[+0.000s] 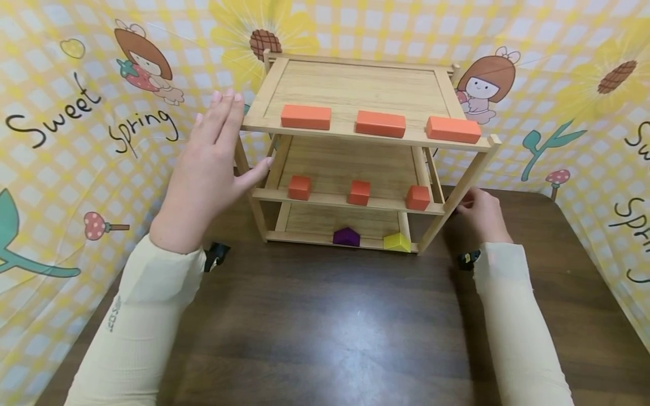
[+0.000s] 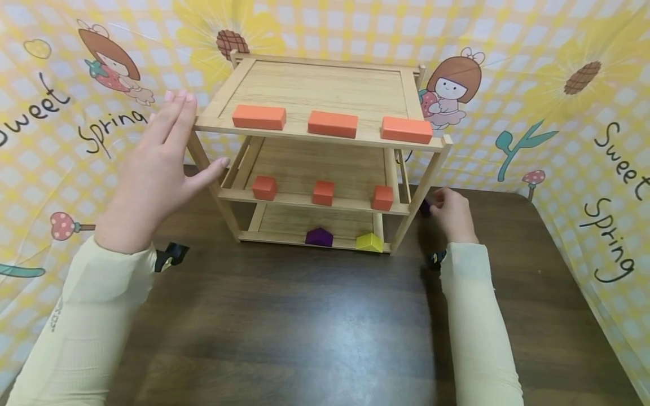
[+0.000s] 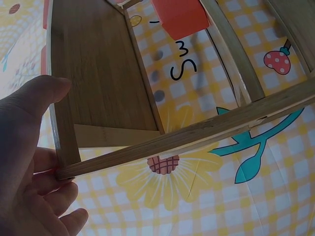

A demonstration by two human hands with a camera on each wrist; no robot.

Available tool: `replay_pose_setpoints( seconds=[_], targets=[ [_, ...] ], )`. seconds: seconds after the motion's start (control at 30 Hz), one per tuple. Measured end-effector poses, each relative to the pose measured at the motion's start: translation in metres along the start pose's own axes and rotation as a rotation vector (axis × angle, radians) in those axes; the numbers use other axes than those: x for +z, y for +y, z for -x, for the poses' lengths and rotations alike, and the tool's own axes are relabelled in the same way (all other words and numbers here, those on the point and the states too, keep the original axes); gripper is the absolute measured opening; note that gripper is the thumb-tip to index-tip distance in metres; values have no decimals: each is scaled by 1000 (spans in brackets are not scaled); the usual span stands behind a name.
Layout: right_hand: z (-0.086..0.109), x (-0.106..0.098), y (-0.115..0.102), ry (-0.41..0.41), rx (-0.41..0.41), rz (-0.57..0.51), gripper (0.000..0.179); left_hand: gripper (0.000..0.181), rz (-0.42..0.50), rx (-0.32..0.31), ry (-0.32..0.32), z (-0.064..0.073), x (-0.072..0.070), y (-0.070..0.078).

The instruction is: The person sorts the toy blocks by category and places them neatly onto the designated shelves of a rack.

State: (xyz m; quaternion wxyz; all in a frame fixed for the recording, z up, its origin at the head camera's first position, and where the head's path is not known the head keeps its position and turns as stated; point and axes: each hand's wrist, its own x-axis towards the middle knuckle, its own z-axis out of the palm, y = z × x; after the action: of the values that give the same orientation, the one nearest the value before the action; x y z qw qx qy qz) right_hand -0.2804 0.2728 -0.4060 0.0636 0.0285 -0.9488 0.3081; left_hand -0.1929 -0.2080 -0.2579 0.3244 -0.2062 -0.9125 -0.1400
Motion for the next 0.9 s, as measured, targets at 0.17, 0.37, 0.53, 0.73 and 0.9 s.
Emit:
replay_pose_setpoints(
  seconds=[0.17, 0.37, 0.53, 0.73, 0.9],
  targets=[
    [-6, 9, 6, -11, 2, 24, 25, 86, 2, -8, -10, 0, 0, 0],
    [-12, 21, 10, 65, -17, 57, 22, 85, 4, -7, -9, 1, 0, -1],
    [-14, 28, 13, 120, -20, 52, 18, 85, 5, 4, -2, 0, 0, 0],
    [-18, 30, 16, 122, -31, 49, 19, 85, 5, 5, -3, 0, -1, -1],
    [-20, 29, 16, 71, -28, 62, 23, 85, 1, 0, -8, 0, -1, -1]
  ],
)
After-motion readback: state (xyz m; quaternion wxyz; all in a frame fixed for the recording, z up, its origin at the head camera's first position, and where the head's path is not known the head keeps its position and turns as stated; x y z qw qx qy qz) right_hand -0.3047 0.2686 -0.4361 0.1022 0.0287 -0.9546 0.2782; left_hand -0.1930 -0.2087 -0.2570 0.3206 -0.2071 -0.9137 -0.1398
